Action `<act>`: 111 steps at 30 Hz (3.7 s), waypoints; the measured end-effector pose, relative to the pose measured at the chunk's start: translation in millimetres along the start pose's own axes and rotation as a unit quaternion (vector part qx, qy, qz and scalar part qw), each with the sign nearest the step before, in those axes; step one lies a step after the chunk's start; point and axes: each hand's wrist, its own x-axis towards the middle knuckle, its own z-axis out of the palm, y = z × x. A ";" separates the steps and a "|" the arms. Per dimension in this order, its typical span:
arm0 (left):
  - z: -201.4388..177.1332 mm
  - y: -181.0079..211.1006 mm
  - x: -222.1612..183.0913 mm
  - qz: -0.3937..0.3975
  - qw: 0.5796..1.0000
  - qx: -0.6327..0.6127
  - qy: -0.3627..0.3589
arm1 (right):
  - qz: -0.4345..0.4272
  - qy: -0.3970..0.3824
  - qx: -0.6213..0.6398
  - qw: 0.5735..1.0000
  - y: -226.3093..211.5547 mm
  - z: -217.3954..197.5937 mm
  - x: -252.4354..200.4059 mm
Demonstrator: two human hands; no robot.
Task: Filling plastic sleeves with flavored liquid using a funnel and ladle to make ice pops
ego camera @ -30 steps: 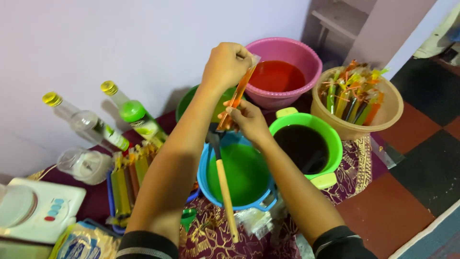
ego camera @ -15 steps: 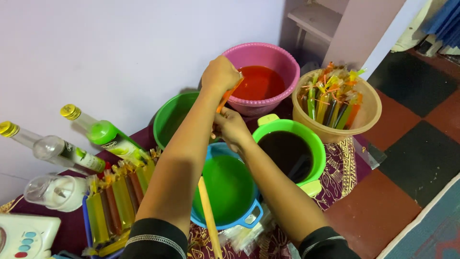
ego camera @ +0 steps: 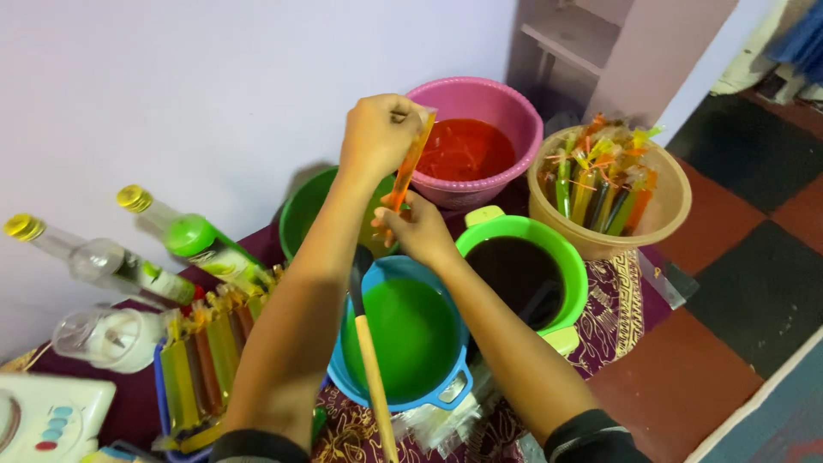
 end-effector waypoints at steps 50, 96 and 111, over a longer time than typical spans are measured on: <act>-167.3 -137.3 -428.8 0.162 0.909 -0.267 0.275 | -0.299 -0.124 0.071 0.944 -47.1 216.8 -268.2; -214.7 -166.4 -345.6 0.140 0.946 -0.264 0.123 | -0.316 -0.150 0.089 0.933 -58.0 260.1 -173.8; -196.1 -173.2 -337.8 0.171 0.919 -0.336 0.119 | -0.288 -0.185 0.124 0.931 -52.8 253.3 -166.8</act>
